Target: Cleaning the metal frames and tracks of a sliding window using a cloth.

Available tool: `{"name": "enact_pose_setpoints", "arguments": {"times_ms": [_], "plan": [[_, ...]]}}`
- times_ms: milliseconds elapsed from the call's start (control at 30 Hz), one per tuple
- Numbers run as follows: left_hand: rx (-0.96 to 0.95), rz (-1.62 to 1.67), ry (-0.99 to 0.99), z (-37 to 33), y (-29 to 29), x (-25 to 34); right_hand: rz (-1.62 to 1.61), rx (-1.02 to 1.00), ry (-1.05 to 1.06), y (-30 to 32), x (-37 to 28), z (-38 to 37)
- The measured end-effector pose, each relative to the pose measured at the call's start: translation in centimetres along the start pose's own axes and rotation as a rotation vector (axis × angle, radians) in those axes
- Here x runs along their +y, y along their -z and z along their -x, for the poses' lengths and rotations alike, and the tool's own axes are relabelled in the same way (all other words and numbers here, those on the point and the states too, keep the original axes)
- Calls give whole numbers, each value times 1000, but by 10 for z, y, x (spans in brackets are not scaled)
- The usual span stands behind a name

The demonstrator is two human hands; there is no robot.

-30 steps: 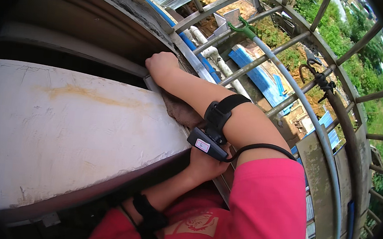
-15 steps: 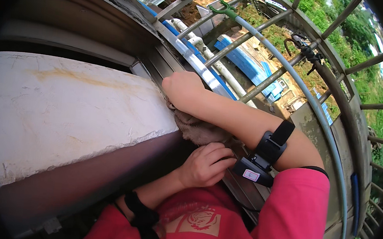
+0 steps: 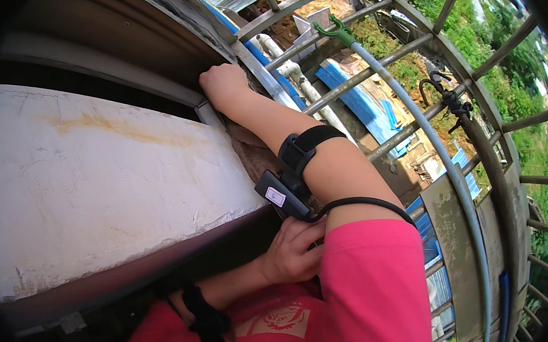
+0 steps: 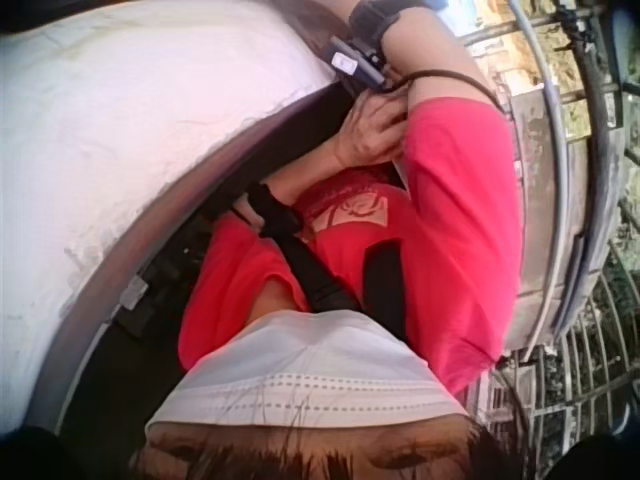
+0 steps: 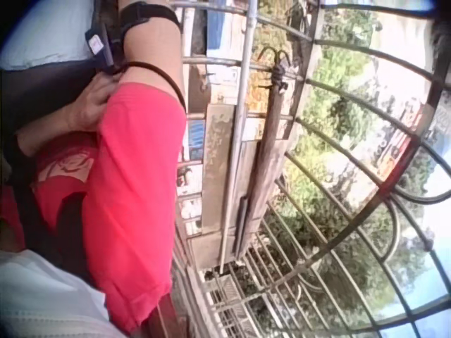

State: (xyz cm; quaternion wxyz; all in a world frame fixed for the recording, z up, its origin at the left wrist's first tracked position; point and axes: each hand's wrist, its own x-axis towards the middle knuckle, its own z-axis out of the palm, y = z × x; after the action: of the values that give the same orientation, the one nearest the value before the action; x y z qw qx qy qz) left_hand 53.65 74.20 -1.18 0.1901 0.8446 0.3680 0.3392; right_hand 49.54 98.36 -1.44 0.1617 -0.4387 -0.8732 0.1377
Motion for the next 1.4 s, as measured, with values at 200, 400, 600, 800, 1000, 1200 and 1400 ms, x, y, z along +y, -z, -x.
{"name": "enact_pose_setpoints", "arguments": {"times_ms": [200,400,600,800,1000,1200,1400], "plan": [[-89,-4,1,12,-1,-13,22,-155,30,4,-17,12],[-235,-125,18,12,-3,-20,37,-74,-50,-2,-4,-6],[-300,-161,4,14,-9,-22,5,-77,-95,3,-1,-1],[-318,-195,29,15,-3,-23,-31,-97,-63,1,-10,4],[-336,-165,87,15,-8,-18,-17,-71,-88,0,-9,-1],[-319,-115,30,8,2,-17,-12,-252,-38,17,-5,66],[-332,90,-6,23,7,-14,-93,-251,-69,25,2,121]]}}
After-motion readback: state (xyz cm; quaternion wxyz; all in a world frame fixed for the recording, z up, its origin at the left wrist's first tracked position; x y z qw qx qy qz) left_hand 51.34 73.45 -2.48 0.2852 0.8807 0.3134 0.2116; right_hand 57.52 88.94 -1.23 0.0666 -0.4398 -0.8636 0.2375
